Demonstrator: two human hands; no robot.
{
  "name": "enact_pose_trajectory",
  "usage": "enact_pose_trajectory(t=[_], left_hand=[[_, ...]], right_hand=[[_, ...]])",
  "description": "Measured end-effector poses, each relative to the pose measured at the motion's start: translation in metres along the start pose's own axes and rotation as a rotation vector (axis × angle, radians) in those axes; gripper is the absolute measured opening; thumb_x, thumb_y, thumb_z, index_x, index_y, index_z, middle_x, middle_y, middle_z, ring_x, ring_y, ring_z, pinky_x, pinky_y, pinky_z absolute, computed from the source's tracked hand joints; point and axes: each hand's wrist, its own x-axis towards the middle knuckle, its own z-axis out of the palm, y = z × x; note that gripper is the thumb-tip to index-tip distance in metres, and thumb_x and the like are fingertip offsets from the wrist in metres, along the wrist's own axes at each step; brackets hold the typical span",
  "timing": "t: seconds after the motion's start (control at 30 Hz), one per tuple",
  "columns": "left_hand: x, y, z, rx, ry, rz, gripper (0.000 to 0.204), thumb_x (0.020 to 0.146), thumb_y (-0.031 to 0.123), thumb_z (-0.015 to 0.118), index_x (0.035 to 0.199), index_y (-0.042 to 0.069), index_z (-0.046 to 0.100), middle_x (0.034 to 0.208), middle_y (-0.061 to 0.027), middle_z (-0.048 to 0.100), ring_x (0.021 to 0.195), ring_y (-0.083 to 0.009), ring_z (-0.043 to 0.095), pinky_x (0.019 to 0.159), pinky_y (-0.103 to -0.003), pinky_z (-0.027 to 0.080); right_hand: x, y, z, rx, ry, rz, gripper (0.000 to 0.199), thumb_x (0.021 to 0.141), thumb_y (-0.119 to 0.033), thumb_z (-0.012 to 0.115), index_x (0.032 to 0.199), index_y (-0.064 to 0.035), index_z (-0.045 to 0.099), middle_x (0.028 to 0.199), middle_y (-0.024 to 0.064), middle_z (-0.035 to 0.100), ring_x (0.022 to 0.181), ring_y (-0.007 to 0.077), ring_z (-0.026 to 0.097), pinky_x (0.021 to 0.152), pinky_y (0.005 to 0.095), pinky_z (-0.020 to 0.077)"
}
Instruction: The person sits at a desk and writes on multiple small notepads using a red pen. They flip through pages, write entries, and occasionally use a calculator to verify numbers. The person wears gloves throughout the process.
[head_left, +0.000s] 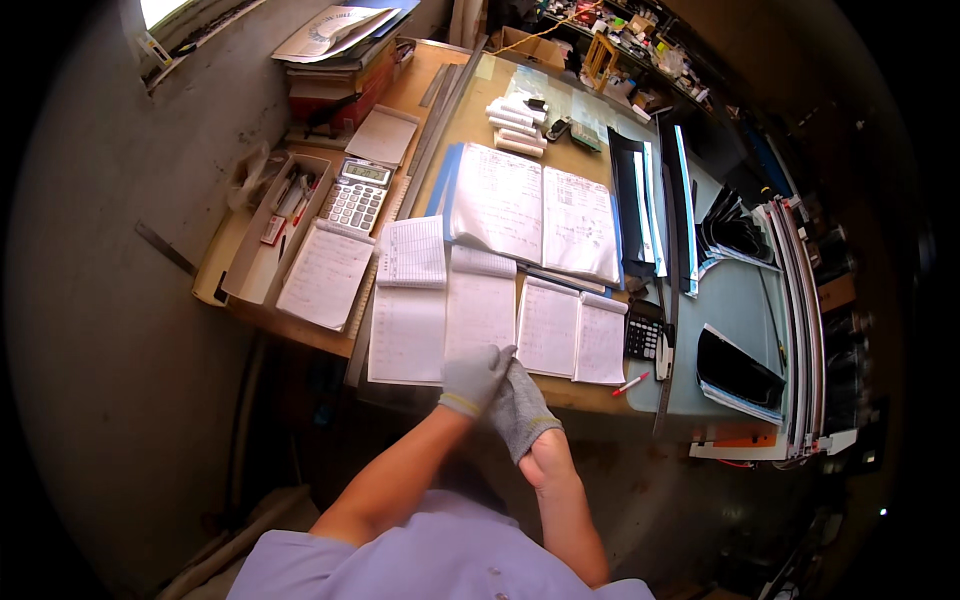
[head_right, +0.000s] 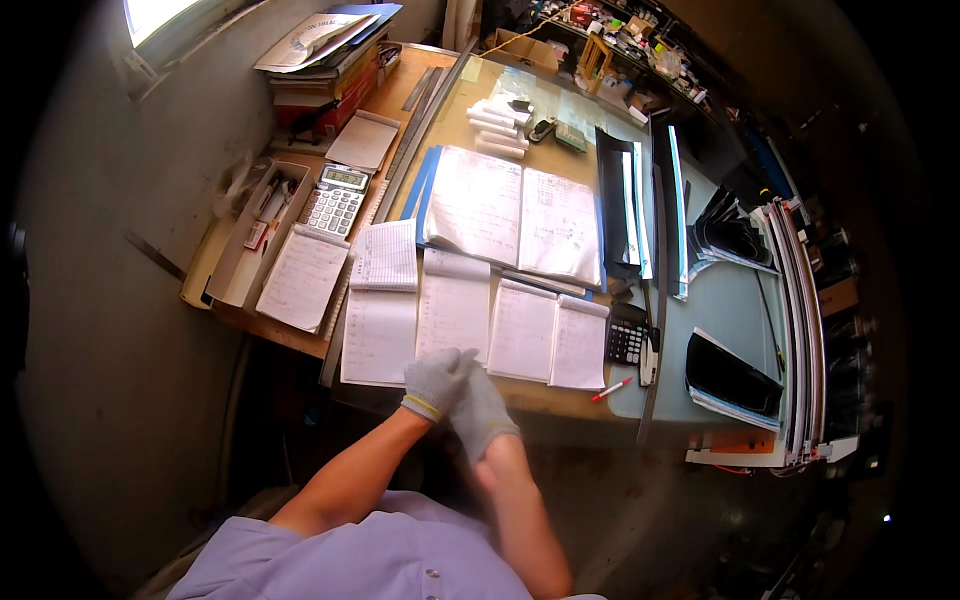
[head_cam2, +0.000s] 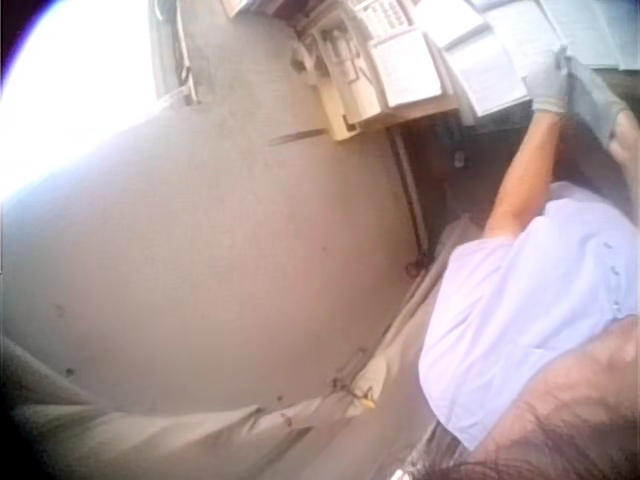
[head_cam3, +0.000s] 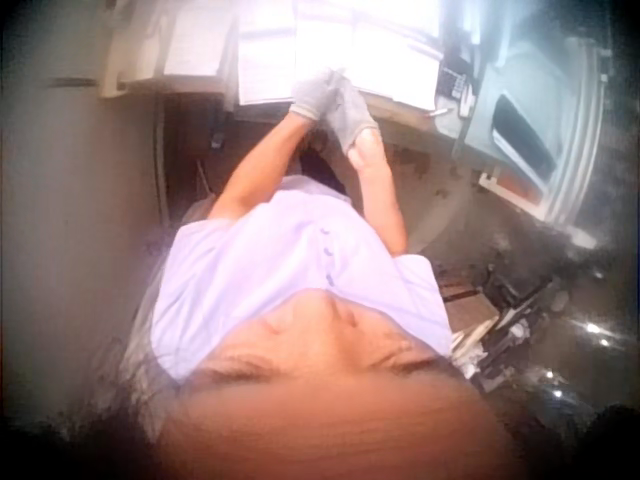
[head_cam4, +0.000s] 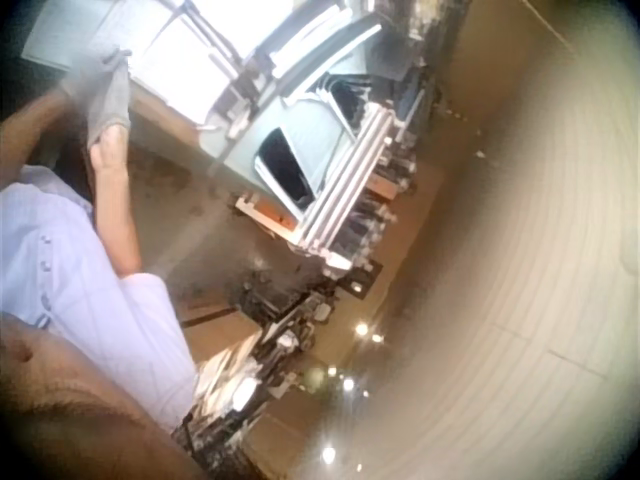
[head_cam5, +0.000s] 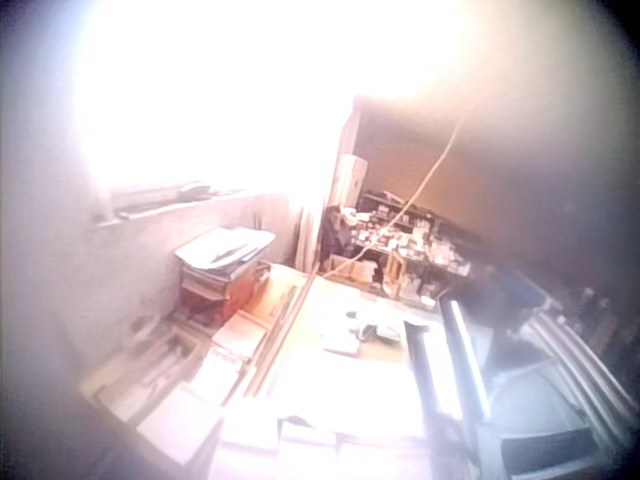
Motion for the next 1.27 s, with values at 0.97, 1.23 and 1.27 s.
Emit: enact_pose_trajectory(t=[0.97, 1.23, 1.27], left_hand=[[-0.072, 0.101, 0.034, -1.008, -0.663, -0.081, 0.069, 0.100, 0.029, 0.065, 0.159, 0.004, 0.039, 0.152, -0.0174, 0.054, 0.141, -0.0304, 0.050, 0.117, -0.039, 0.037], [-0.055, 0.064, 0.014, -1.391, -0.566, -0.573, 0.048, 0.106, 0.021, 0.058, 0.150, 0.002, 0.052, 0.147, -0.0082, 0.059, 0.128, -0.0158, 0.056, 0.108, -0.028, 0.044], [-0.056, 0.063, 0.012, -1.390, -0.559, -0.577, 0.048, 0.106, 0.021, 0.058, 0.150, 0.002, 0.052, 0.147, -0.0082, 0.059, 0.128, -0.0158, 0.056, 0.108, -0.028, 0.044]], right_hand=[[0.126, 0.023, -0.201, 0.305, -0.164, -0.437, 0.062, 0.112, -0.052, 0.020, 0.143, -0.0101, 0.054, 0.142, 0.0237, 0.060, 0.122, 0.0458, 0.062, 0.094, 0.0588, 0.0555], [0.124, 0.049, -0.175, -0.008, -0.091, -0.624, 0.056, 0.112, -0.042, 0.044, 0.156, -0.0073, 0.039, 0.146, 0.0175, 0.058, 0.124, 0.0368, 0.063, 0.103, 0.0537, 0.0541], [0.124, 0.051, -0.174, -0.009, -0.095, -0.618, 0.056, 0.112, -0.042, 0.044, 0.156, -0.0073, 0.039, 0.146, 0.0175, 0.058, 0.124, 0.0368, 0.063, 0.103, 0.0537, 0.0541]])
